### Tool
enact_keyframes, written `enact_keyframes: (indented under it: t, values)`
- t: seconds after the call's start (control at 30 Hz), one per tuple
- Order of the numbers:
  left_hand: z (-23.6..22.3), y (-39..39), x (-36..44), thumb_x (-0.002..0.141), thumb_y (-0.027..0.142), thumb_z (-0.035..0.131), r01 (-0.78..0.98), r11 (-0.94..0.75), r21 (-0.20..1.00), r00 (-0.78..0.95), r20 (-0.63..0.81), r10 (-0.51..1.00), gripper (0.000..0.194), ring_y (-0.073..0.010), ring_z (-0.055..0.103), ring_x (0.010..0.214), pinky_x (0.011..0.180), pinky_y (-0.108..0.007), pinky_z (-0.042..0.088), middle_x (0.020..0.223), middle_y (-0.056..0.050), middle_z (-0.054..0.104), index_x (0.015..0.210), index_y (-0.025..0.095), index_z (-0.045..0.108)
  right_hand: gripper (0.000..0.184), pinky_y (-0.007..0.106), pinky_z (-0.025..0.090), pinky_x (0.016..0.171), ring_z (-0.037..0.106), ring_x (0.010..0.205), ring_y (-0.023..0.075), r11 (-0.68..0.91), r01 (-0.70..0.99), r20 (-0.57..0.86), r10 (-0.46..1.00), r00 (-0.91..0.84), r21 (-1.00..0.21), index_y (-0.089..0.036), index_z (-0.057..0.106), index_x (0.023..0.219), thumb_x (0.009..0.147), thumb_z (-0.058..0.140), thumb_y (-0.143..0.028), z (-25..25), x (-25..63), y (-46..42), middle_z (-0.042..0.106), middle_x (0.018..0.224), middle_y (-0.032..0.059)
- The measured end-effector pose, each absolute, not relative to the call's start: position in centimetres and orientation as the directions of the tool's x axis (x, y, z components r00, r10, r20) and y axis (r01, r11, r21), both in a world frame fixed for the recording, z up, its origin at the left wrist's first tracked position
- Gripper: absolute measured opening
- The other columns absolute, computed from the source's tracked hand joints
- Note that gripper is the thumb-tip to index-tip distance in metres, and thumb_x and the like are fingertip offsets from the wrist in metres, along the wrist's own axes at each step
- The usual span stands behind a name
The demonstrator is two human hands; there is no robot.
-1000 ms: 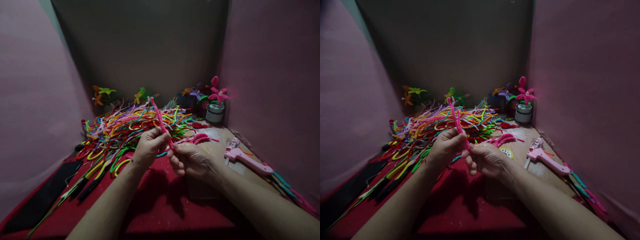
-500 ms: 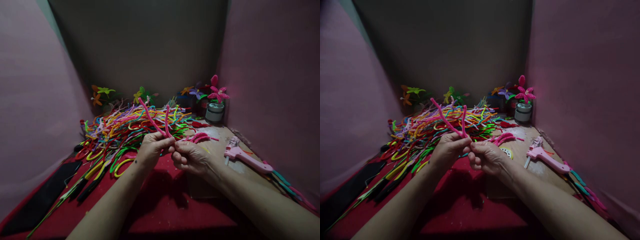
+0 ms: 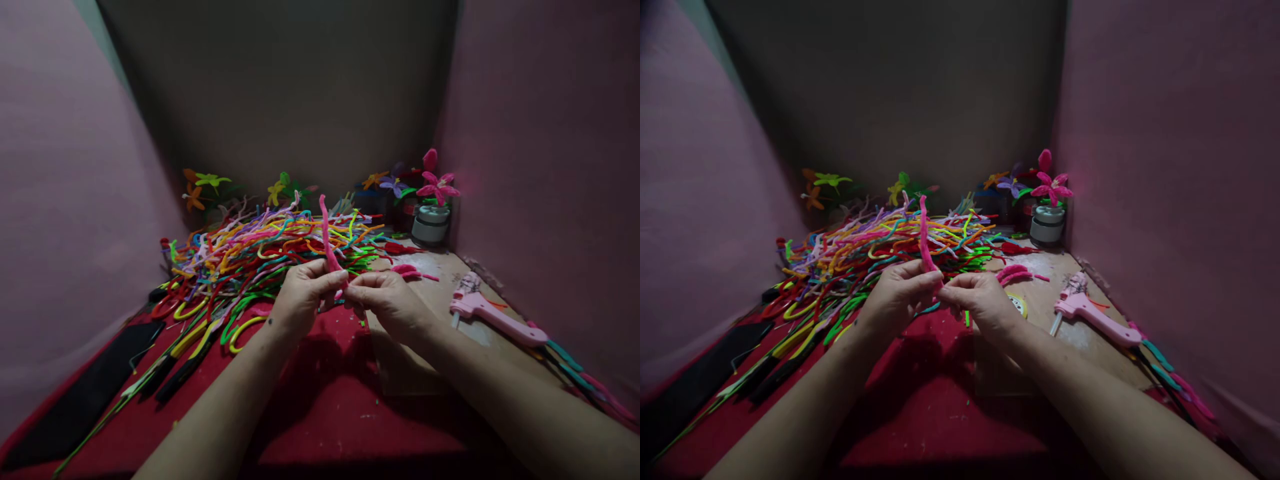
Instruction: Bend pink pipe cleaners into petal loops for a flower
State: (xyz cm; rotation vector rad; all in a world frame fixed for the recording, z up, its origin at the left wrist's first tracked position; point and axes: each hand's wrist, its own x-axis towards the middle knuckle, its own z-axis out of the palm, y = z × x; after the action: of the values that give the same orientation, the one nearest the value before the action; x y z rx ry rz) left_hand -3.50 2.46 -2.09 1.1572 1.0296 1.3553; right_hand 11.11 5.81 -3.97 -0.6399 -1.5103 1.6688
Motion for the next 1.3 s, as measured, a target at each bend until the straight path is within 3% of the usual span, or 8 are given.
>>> enact_keyframes:
  t: [0.27, 0.47, 0.7, 1.03, 1.3]
  values:
    - [-1.9, 2.3, -2.2, 0.067, 0.024, 0.066, -0.069, -0.233, 0.970, -0.191, 0.217, 0.957, 0.017, -0.0036, 0.038, 0.040, 0.041, -0.017, 0.030, 0.045, 0.006, 0.046, 0.062, 0.013, 0.054, 0.020, 0.022, 0.025, 0.039, 0.037, 0.037, 0.0055, -0.065, -0.171, 0.036, 0.848, -0.529, -0.983, -0.015, 0.052, 0.046, 0.063, 0.060, -0.023, -3.4, 10.8, 5.2, 0.051, 0.044, -0.0019]
    - [-1.6, 2.3, -2.2, 0.066, 0.025, 0.066, -0.025, -0.149, 0.989, -0.129, 0.144, 0.981, 0.017, -0.0036, 0.039, 0.038, 0.038, -0.017, 0.027, 0.046, 0.004, 0.051, 0.061, 0.013, 0.055, 0.019, 0.023, 0.034, 0.047, 0.046, 0.045, 0.0075, -0.035, -0.196, 0.090, 0.802, -0.591, -0.980, -0.012, 0.063, 0.060, 0.065, 0.066, -0.031, -3.8, 11.1, 5.8, 0.057, 0.052, 0.0005]
    - [-1.7, 2.4, -2.3, 0.065, 0.026, 0.066, 0.022, -0.118, 0.993, -0.148, 0.120, 0.982, 0.017, -0.0050, 0.043, 0.041, 0.040, -0.017, 0.031, 0.051, 0.002, 0.055, 0.062, 0.012, 0.057, 0.020, 0.023, 0.030, 0.042, 0.043, 0.039, 0.0068, -0.150, -0.202, -0.002, 0.808, -0.589, -0.968, -0.012, 0.061, 0.058, 0.059, 0.072, -0.029, -5.0, 10.9, 6.4, 0.057, 0.050, 0.0007]
    - [-2.1, 2.8, -3.5, 0.065, 0.029, 0.068, -0.221, -0.008, 0.975, -0.023, 0.003, 1.000, 0.021, -0.0070, 0.050, 0.041, 0.043, -0.019, 0.039, 0.055, 0.001, 0.056, 0.070, 0.014, 0.055, 0.012, 0.026, 0.041, 0.055, 0.054, 0.053, 0.0098, -0.532, -0.306, -0.092, 0.596, -0.797, -0.789, -0.011, 0.061, 0.068, 0.067, 0.068, -0.021, -4.8, 11.3, 6.3, 0.063, 0.065, 0.0043]
    - [-2.2, 2.7, -3.2, 0.064, 0.028, 0.070, -0.234, -0.053, 0.971, -0.059, 0.040, 0.997, 0.021, -0.0043, 0.044, 0.040, 0.041, -0.017, 0.035, 0.052, 0.004, 0.051, 0.068, 0.014, 0.055, 0.017, 0.024, 0.037, 0.052, 0.049, 0.047, 0.0076, -0.478, -0.346, -0.092, 0.681, -0.726, -0.807, -0.011, 0.059, 0.059, 0.061, 0.073, -0.021, -5.2, 10.9, 6.2, 0.058, 0.056, 0.0013]
